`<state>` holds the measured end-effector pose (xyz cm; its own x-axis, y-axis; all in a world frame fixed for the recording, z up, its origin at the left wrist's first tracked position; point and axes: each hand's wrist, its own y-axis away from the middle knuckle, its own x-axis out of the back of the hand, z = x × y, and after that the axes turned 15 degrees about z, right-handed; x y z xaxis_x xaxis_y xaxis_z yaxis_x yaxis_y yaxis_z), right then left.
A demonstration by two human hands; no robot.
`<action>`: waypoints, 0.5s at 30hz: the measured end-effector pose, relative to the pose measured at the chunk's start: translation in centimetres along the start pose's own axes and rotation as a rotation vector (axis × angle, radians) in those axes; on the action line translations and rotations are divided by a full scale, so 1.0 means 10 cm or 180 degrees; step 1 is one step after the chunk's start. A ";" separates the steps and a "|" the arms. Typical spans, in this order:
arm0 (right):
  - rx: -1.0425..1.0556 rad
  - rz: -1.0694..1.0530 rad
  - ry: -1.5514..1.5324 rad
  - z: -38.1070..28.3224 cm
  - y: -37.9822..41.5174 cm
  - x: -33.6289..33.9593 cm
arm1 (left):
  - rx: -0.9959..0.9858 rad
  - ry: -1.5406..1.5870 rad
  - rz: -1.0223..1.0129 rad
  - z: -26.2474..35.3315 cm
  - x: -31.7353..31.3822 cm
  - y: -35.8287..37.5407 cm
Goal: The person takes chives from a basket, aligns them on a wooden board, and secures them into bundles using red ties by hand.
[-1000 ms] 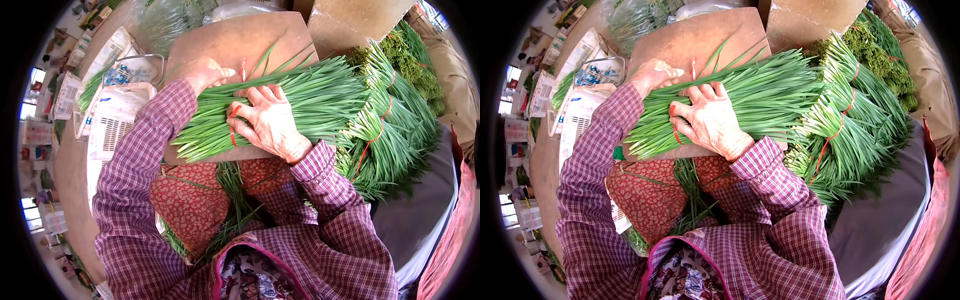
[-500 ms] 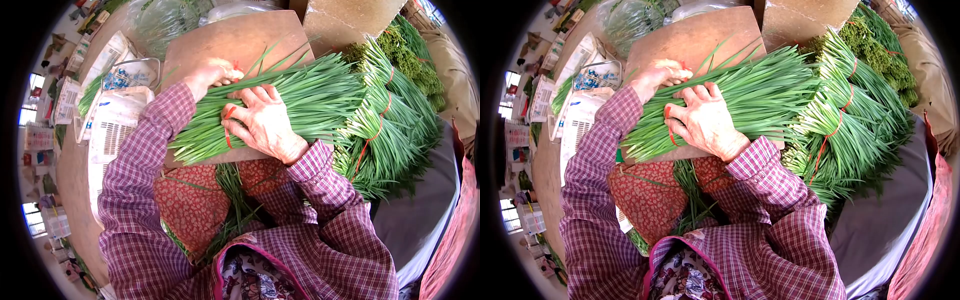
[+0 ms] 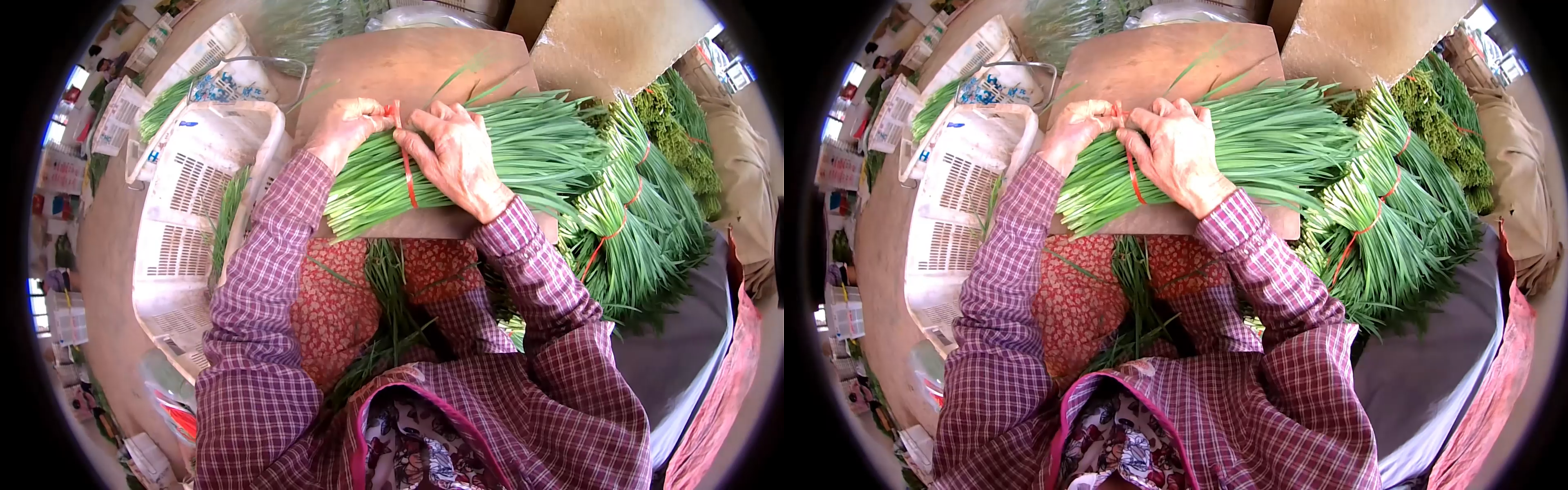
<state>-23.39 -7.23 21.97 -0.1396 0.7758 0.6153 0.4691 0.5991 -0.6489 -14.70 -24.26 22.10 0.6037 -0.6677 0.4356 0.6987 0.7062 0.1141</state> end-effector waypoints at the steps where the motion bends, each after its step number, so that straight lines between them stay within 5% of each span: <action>1: -0.0078 -0.0063 0.0021 0.02 -0.03 -0.04 | -0.0073 0.0036 0.0017 -0.01 0.01 -0.01; 15: 0.0038 -0.0401 0.0224 0.08 -0.22 -0.20 | -0.0084 0.0248 0.0114 -0.08 0.00 -0.03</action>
<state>-24.79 -9.95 21.80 -0.1351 0.6787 0.7219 0.4411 0.6936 -0.5695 -14.65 -24.66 21.30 0.6559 -0.6591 0.3680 0.6854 0.7243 0.0758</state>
